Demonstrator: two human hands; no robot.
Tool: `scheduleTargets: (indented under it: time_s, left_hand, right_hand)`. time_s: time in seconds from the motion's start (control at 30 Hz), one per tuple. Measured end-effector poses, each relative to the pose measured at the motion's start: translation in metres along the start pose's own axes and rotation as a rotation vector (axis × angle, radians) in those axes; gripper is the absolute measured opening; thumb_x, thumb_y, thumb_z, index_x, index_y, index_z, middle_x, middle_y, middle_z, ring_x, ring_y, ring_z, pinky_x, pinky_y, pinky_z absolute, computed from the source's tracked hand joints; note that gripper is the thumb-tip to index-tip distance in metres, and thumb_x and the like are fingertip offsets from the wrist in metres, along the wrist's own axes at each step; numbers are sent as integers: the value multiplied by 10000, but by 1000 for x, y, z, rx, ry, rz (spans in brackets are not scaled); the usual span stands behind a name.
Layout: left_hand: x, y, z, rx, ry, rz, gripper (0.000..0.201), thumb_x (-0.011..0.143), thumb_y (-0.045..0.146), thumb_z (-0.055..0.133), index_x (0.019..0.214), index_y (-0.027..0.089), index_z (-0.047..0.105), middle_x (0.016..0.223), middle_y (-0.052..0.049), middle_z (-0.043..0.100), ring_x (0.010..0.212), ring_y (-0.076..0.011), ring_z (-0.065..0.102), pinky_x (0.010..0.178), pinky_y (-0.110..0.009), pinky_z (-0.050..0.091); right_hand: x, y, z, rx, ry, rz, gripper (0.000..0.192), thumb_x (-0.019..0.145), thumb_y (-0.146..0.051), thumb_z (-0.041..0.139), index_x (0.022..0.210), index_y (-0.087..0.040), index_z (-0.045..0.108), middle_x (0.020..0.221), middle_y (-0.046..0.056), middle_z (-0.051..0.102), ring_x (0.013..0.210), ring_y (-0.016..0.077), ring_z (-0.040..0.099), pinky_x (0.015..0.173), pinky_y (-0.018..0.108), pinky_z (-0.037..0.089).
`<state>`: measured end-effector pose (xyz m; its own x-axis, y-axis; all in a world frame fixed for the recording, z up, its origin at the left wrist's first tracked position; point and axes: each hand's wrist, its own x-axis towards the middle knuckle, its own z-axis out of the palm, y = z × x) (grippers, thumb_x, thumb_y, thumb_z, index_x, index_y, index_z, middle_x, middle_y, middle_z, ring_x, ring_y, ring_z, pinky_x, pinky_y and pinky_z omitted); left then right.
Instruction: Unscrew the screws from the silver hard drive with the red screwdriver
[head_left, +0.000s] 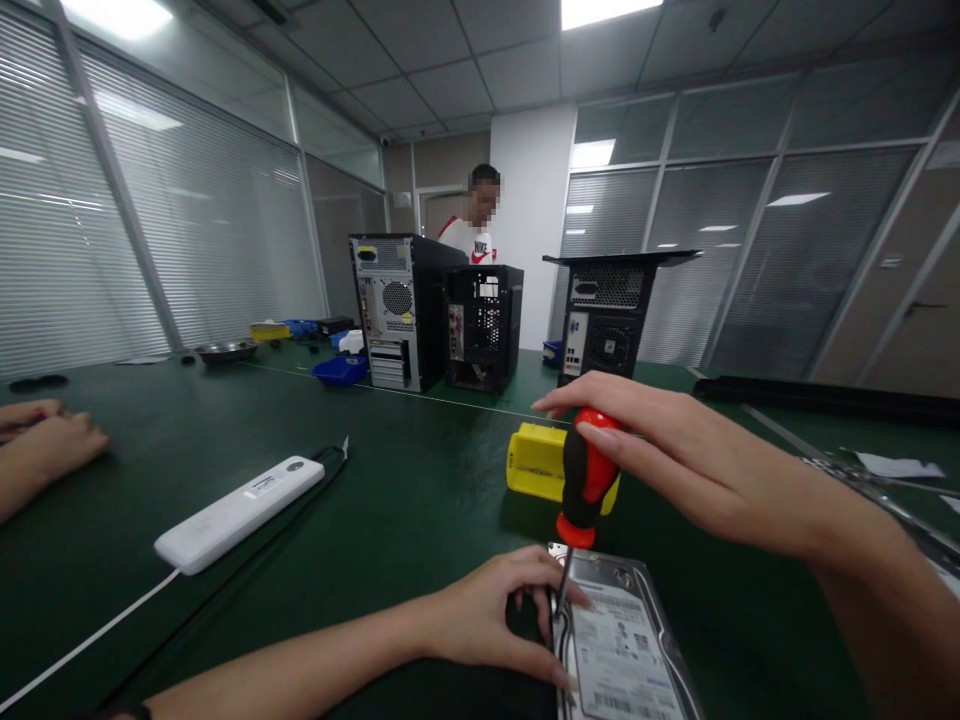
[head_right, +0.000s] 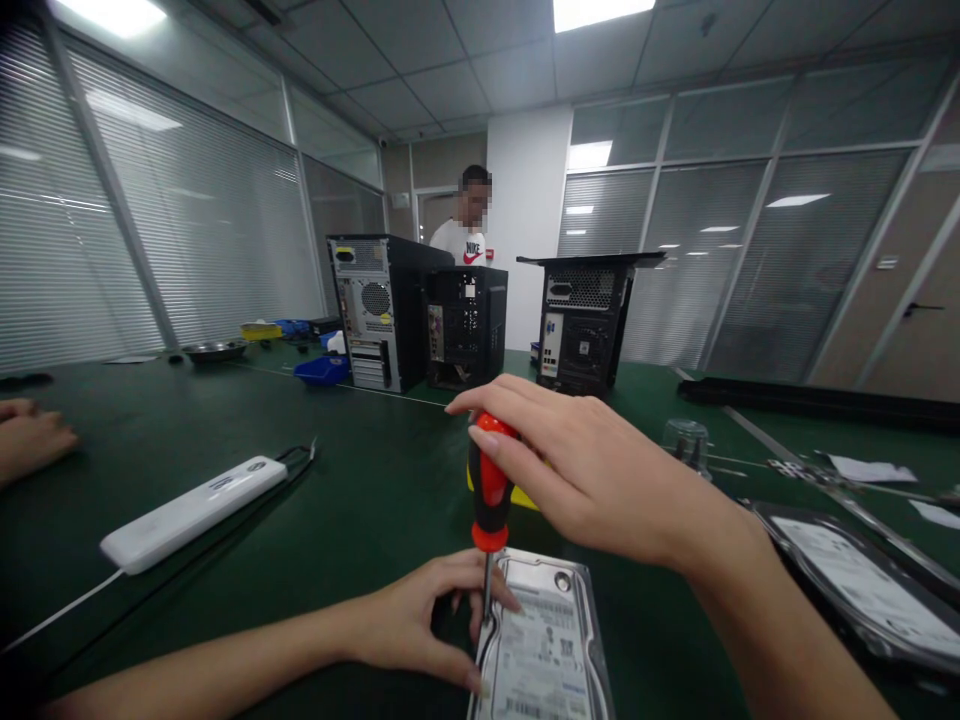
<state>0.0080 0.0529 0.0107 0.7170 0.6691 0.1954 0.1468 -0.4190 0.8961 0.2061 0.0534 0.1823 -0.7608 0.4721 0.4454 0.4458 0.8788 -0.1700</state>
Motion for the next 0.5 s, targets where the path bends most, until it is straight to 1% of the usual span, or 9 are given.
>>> scheduleTargets:
  time_s: [0.03, 0.07, 0.13, 0.2, 0.3, 0.37, 0.43, 0.5]
  left_hand:
    - [0, 0, 0, 8, 6, 3, 625, 582, 445, 847, 1125, 207, 650, 1086, -62, 557, 747, -123, 563, 756, -281, 482]
    - [0, 0, 0, 19, 13, 7, 626, 579, 443, 849, 1123, 203, 652, 1076, -62, 561, 753, -127, 561, 754, -280, 481]
    - [0, -1, 0, 36, 18, 17, 627, 583, 445, 847, 1126, 202, 652, 1082, -67, 563, 775, -139, 565, 763, -286, 485]
    - [0, -3, 0, 29, 14, 25, 632, 587, 454, 842, 1136, 207, 648, 1111, -73, 554, 781, -142, 568, 777, -298, 492]
    - [0, -3, 0, -18, 1, 21, 634, 593, 455, 839, 1144, 210, 643, 1151, -80, 533, 758, -128, 569, 775, -300, 496]
    - [0, -3, 0, -23, -1, 12, 627, 591, 448, 842, 1138, 213, 645, 1146, -77, 536, 742, -121, 565, 765, -293, 490]
    - [0, -2, 0, -12, 0, 7, 622, 589, 444, 844, 1134, 217, 648, 1148, -75, 542, 742, -122, 564, 762, -287, 482]
    - [0, -2, 0, -14, -4, 8, 619, 593, 436, 845, 1137, 216, 646, 1168, -79, 538, 749, -122, 565, 762, -283, 475]
  right_hand:
    - [-1, 0, 0, 32, -11, 3, 333, 991, -364, 336, 1258, -256, 505, 1222, 10, 603, 1083, 152, 574, 908, 281, 430]
    - [-1, 0, -1, 59, -28, 13, 340, 988, -371, 349, 1281, -269, 486, 1214, 4, 611, 1082, 150, 577, 911, 277, 433]
    - [0, -1, -1, 85, -58, 41, 336, 981, -401, 362, 1264, -274, 492, 1095, -4, 657, 978, 146, 616, 845, 270, 458]
    - [1, -3, 0, 64, -62, 56, 309, 967, -436, 388, 1176, -258, 531, 969, -10, 669, 855, 143, 626, 755, 263, 462]
    - [3, -5, 1, -25, -45, 46, 304, 945, -489, 414, 1020, -231, 557, 873, -14, 650, 756, 145, 604, 668, 268, 426]
    - [3, -5, 1, -48, -47, 43, 313, 962, -484, 366, 994, -226, 541, 835, -15, 641, 718, 144, 592, 644, 276, 402]
    - [1, -5, 0, -23, -64, 39, 312, 989, -435, 296, 1017, -225, 526, 824, -12, 638, 708, 140, 590, 644, 280, 394]
    - [0, -3, -1, 10, -82, 37, 309, 998, -397, 272, 1038, -221, 523, 830, -7, 641, 720, 138, 594, 655, 278, 395]
